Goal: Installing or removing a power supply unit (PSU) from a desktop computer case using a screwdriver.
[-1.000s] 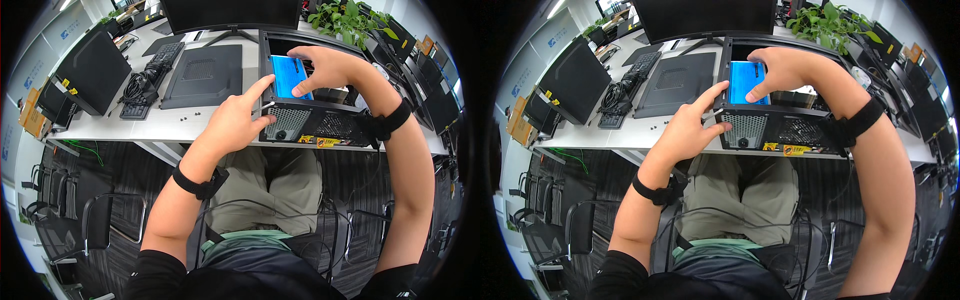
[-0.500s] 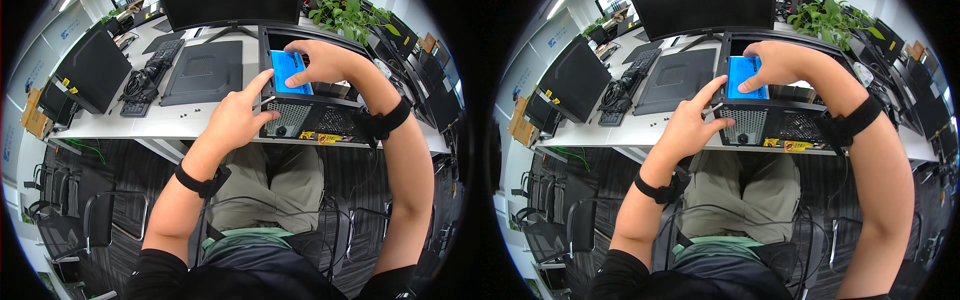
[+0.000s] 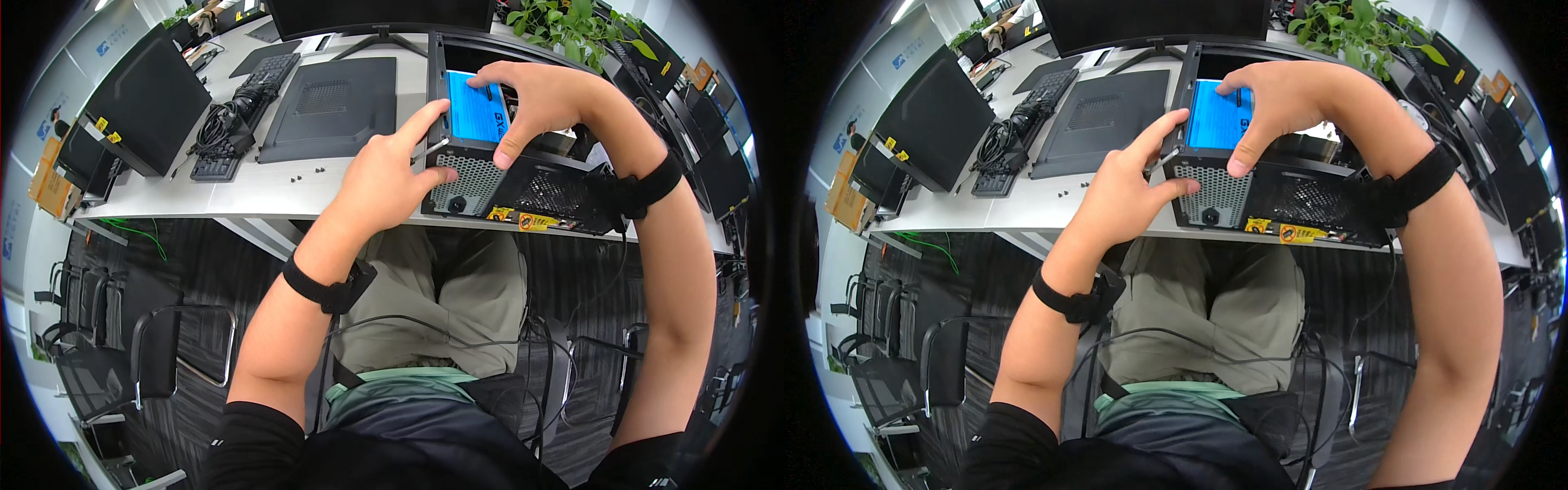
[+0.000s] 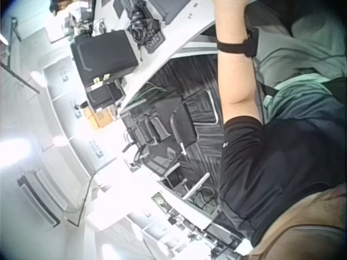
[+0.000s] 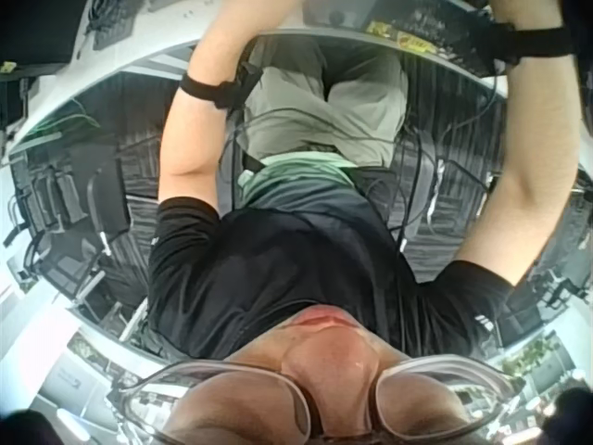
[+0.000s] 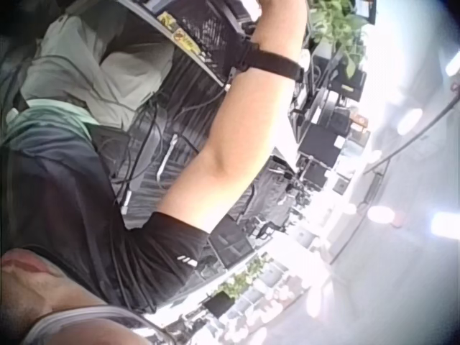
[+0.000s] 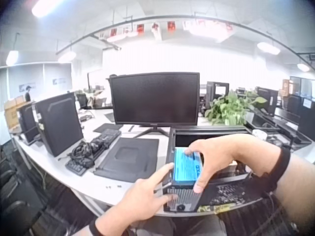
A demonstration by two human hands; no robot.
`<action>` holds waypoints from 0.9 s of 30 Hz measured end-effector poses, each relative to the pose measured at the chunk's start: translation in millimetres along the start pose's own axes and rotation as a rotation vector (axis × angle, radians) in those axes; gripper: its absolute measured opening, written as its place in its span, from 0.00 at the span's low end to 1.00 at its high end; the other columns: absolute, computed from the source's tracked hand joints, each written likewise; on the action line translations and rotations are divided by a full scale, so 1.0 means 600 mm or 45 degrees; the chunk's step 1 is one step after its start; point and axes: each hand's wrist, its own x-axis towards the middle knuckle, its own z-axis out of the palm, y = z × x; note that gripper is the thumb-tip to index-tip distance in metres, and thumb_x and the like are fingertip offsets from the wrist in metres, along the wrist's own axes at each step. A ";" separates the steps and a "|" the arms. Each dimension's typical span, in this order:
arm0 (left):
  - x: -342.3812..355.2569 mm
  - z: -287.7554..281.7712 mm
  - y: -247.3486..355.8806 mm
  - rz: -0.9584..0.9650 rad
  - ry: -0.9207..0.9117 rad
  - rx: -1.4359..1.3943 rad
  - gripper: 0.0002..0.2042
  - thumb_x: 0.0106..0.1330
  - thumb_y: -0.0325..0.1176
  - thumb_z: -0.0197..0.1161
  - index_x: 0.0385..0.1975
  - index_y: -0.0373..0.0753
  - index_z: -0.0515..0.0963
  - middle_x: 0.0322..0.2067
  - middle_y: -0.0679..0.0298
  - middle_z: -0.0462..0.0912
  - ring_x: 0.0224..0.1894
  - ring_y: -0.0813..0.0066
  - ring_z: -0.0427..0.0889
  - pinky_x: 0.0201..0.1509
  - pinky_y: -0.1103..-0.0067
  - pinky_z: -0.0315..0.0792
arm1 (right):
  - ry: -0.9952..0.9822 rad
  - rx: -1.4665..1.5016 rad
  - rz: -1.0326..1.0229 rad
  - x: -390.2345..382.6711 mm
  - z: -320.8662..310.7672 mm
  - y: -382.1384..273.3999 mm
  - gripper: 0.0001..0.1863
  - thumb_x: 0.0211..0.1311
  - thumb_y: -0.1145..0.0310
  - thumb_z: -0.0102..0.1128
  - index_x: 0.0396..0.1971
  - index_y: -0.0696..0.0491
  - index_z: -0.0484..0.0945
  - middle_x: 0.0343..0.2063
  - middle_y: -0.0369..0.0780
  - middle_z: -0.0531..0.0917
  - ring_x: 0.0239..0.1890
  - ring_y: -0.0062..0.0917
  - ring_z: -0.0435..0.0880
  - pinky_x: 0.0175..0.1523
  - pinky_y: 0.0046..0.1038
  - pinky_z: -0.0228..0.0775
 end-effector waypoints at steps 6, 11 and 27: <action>0.002 0.003 0.001 0.073 0.015 -0.020 0.37 0.54 0.27 0.74 0.66 0.41 0.67 0.46 0.49 0.84 0.49 0.58 0.84 0.57 0.71 0.72 | 0.045 -0.020 0.032 -0.001 0.001 -0.007 0.59 0.23 0.47 0.84 0.62 0.58 0.69 0.59 0.49 0.74 0.57 0.42 0.78 0.61 0.36 0.71; 0.002 -0.001 -0.001 0.041 -0.036 -0.080 0.40 0.53 0.26 0.75 0.68 0.45 0.65 0.47 0.50 0.83 0.48 0.58 0.83 0.50 0.69 0.74 | 0.026 -0.114 0.012 0.005 -0.003 -0.008 0.58 0.21 0.47 0.83 0.61 0.58 0.69 0.55 0.51 0.76 0.53 0.43 0.80 0.57 0.37 0.73; 0.003 -0.014 -0.007 0.019 -0.129 0.067 0.48 0.50 0.23 0.75 0.72 0.56 0.58 0.48 0.47 0.82 0.51 0.50 0.82 0.46 0.67 0.75 | 0.084 -0.066 -0.196 0.025 0.001 0.008 0.65 0.21 0.43 0.83 0.62 0.66 0.66 0.51 0.56 0.79 0.52 0.46 0.81 0.57 0.35 0.73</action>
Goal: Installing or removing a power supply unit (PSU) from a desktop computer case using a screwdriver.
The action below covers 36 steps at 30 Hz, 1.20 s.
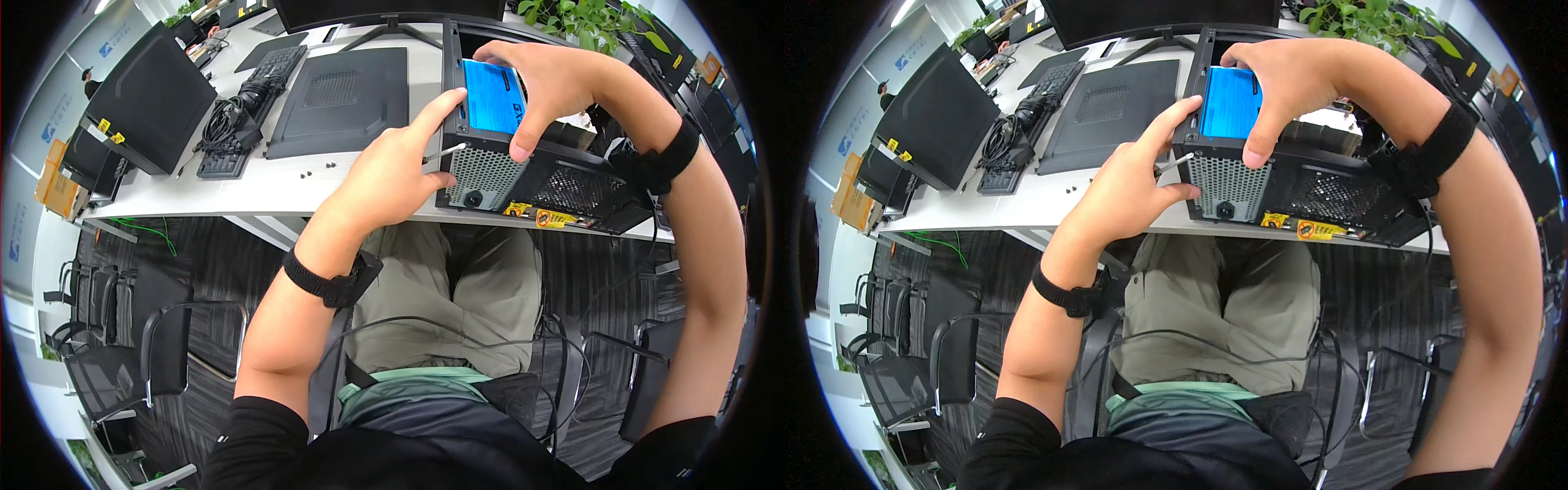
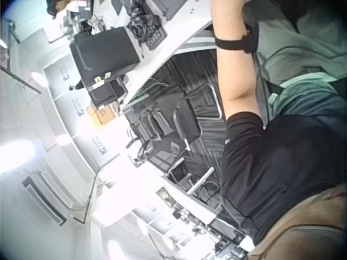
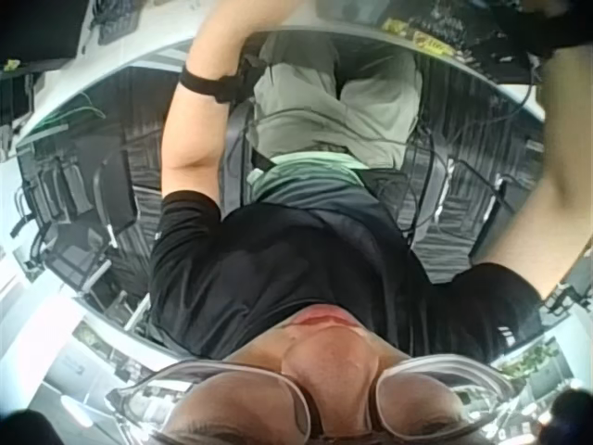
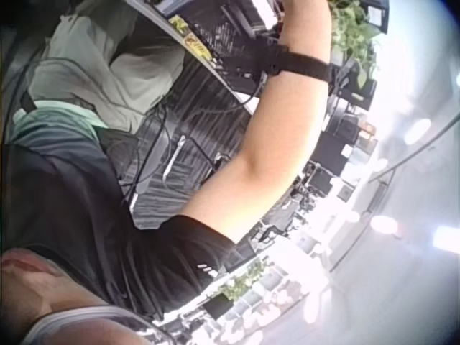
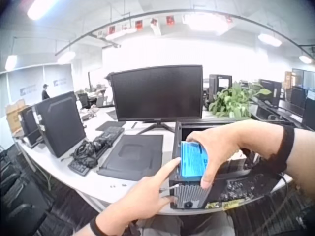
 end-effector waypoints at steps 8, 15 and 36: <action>0.010 -0.005 -0.026 0.052 -0.035 -0.019 0.47 0.49 0.20 0.75 0.71 0.54 0.58 0.46 0.49 0.83 0.48 0.51 0.82 0.46 0.68 0.74 | -0.077 0.036 0.015 0.016 0.002 0.008 0.64 0.21 0.46 0.81 0.63 0.66 0.65 0.57 0.56 0.75 0.58 0.45 0.77 0.63 0.36 0.69; 0.029 -0.003 -0.046 0.211 0.154 -0.015 0.45 0.50 0.24 0.76 0.71 0.49 0.60 0.42 0.51 0.84 0.42 0.60 0.82 0.44 0.69 0.75 | -0.098 0.082 0.094 0.033 -0.006 0.013 0.62 0.24 0.46 0.80 0.63 0.66 0.66 0.58 0.55 0.74 0.59 0.44 0.75 0.64 0.35 0.67; -0.164 -0.177 -0.301 -0.559 0.461 0.418 0.08 0.60 0.26 0.61 0.38 0.32 0.79 0.37 0.47 0.81 0.42 0.53 0.81 0.49 0.66 0.75 | -0.187 0.006 0.292 0.029 -0.040 -0.031 0.68 0.17 0.44 0.83 0.65 0.62 0.64 0.59 0.52 0.71 0.62 0.45 0.72 0.66 0.37 0.65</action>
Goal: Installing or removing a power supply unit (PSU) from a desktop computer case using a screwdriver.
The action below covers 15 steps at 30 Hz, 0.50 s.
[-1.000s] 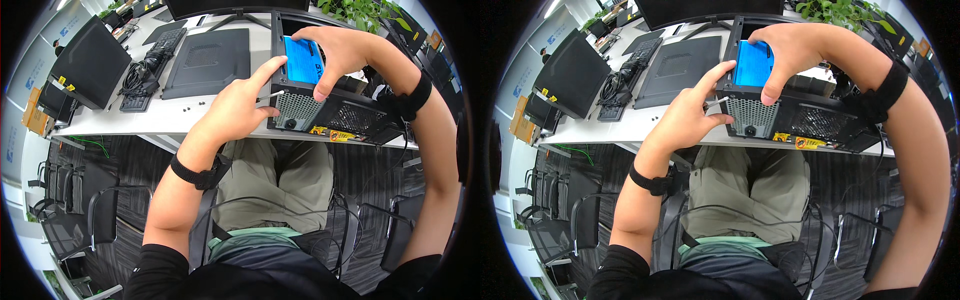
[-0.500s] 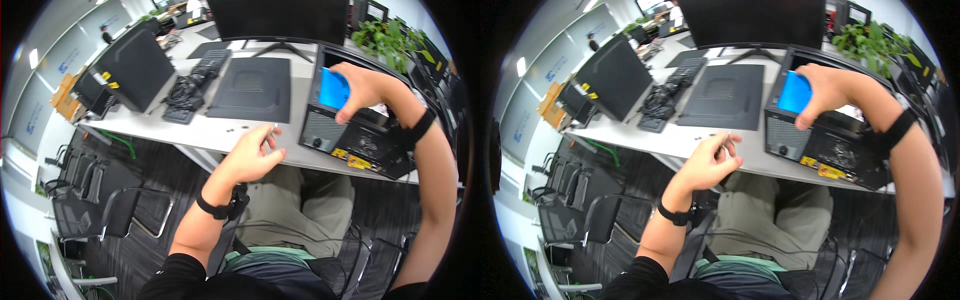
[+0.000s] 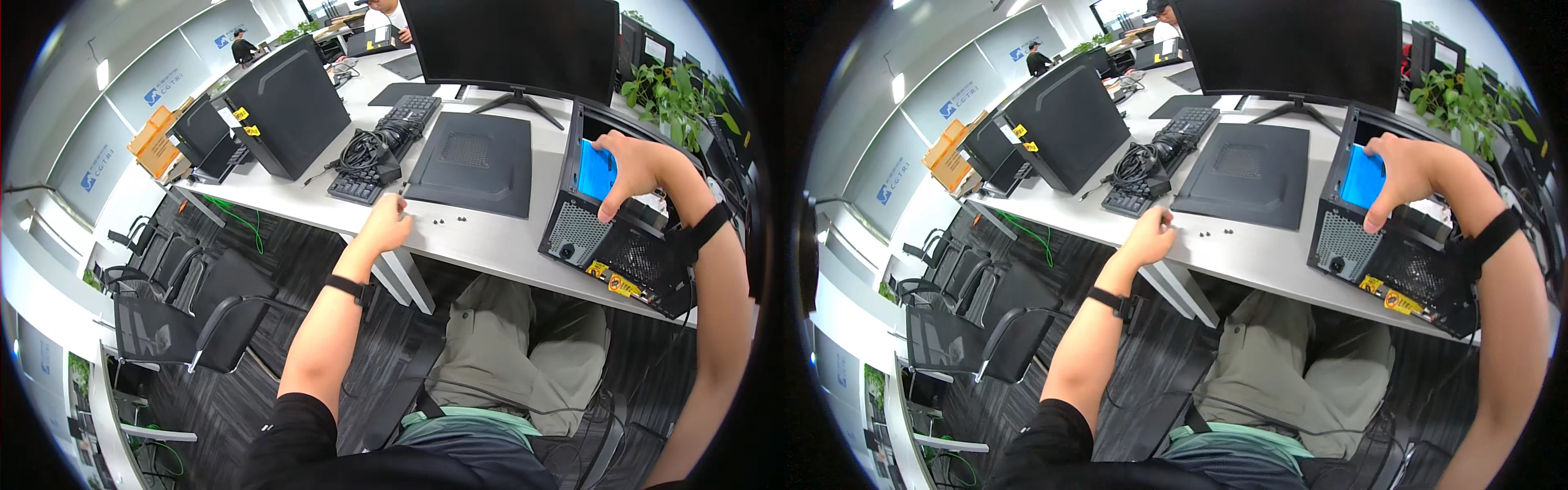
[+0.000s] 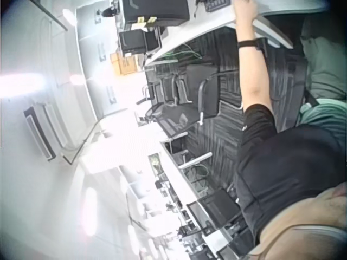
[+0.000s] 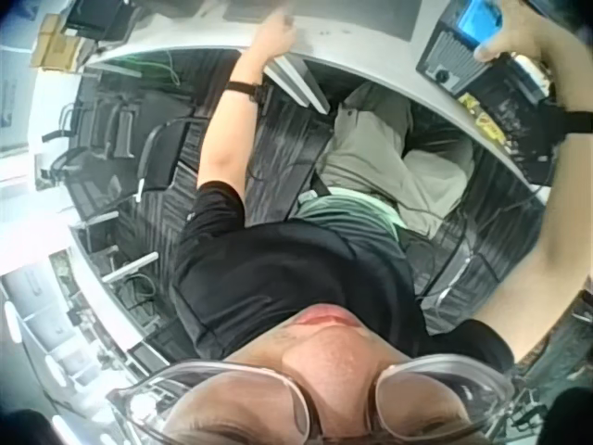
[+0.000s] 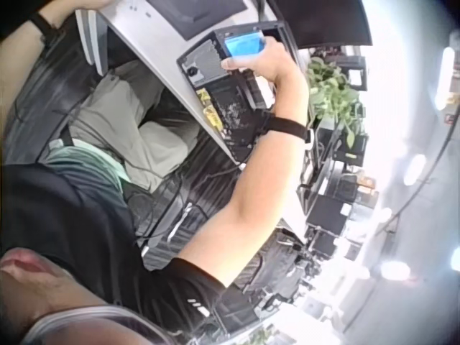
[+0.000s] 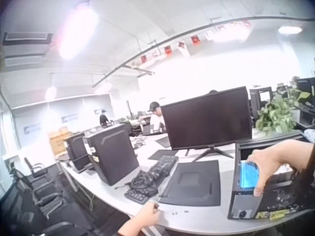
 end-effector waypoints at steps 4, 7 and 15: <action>0.023 0.034 -0.012 0.369 -0.052 0.119 0.08 0.62 0.24 0.56 0.40 0.32 0.77 0.39 0.46 0.77 0.46 0.49 0.77 0.52 0.67 0.72 | -0.050 -0.030 0.053 0.002 -0.007 0.001 0.69 0.17 0.43 0.83 0.66 0.62 0.64 0.59 0.50 0.71 0.62 0.44 0.73 0.66 0.36 0.66; 0.022 0.045 -0.007 0.465 0.027 0.178 0.08 0.62 0.23 0.57 0.39 0.32 0.78 0.36 0.49 0.80 0.42 0.54 0.80 0.49 0.68 0.73 | -0.066 -0.001 0.046 0.004 -0.009 0.002 0.69 0.15 0.42 0.83 0.66 0.62 0.65 0.59 0.51 0.72 0.62 0.44 0.73 0.66 0.36 0.66; 0.004 0.043 0.013 0.079 -0.141 -0.339 0.16 0.52 0.34 0.72 0.38 0.32 0.82 0.28 0.57 0.83 0.32 0.67 0.83 0.39 0.75 0.76 | -0.071 -0.035 0.060 0.009 -0.014 0.001 0.69 0.14 0.47 0.86 0.66 0.63 0.65 0.60 0.54 0.74 0.62 0.46 0.75 0.65 0.36 0.67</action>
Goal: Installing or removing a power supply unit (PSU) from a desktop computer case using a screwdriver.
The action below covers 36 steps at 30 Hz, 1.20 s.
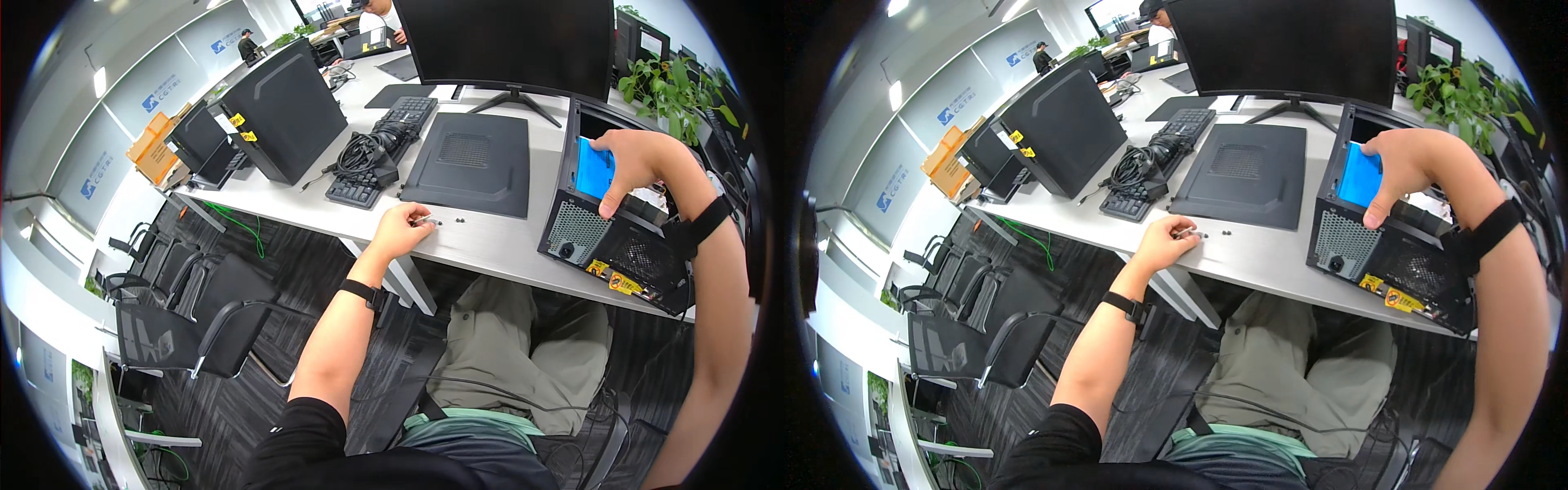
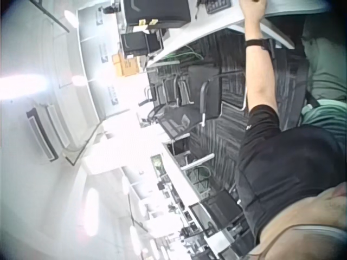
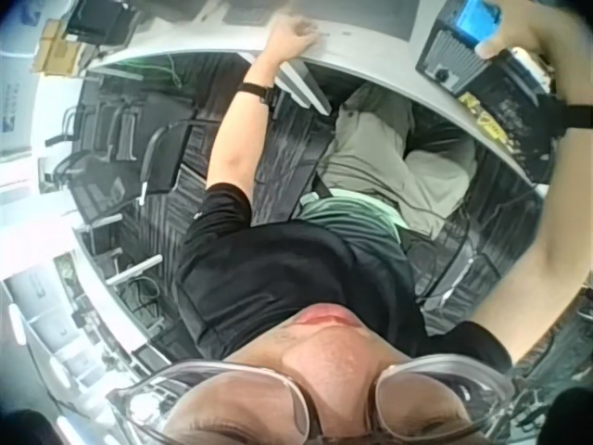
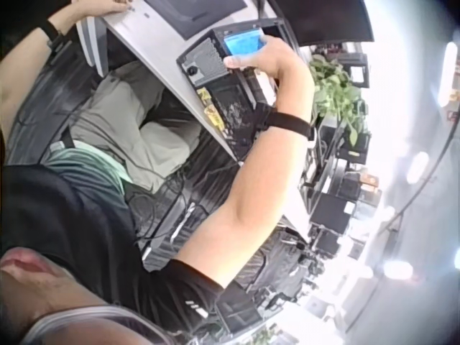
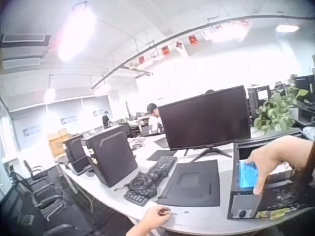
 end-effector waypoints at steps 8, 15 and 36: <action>-0.002 0.012 0.003 0.165 0.074 0.203 0.11 0.55 0.35 0.73 0.34 0.35 0.85 0.30 0.58 0.85 0.33 0.69 0.84 0.40 0.76 0.76 | -0.023 -0.012 -0.014 0.011 0.013 0.018 0.71 0.17 0.37 0.84 0.67 0.62 0.65 0.61 0.55 0.74 0.62 0.48 0.74 0.66 0.39 0.66; -0.016 0.017 0.034 0.038 0.219 0.108 0.07 0.62 0.30 0.68 0.37 0.34 0.83 0.28 0.58 0.83 0.27 0.70 0.80 0.35 0.74 0.74 | -0.062 0.017 0.034 0.006 0.011 0.012 0.74 0.18 0.39 0.85 0.71 0.57 0.59 0.60 0.55 0.75 0.59 0.48 0.78 0.63 0.41 0.70; -0.033 0.145 0.320 0.524 0.427 -0.567 0.04 0.62 0.24 0.70 0.33 0.33 0.83 0.26 0.69 0.82 0.27 0.86 0.74 0.30 0.85 0.68 | -0.083 0.136 0.042 0.005 0.013 0.014 0.72 0.19 0.40 0.85 0.71 0.58 0.60 0.61 0.54 0.74 0.57 0.47 0.80 0.62 0.40 0.71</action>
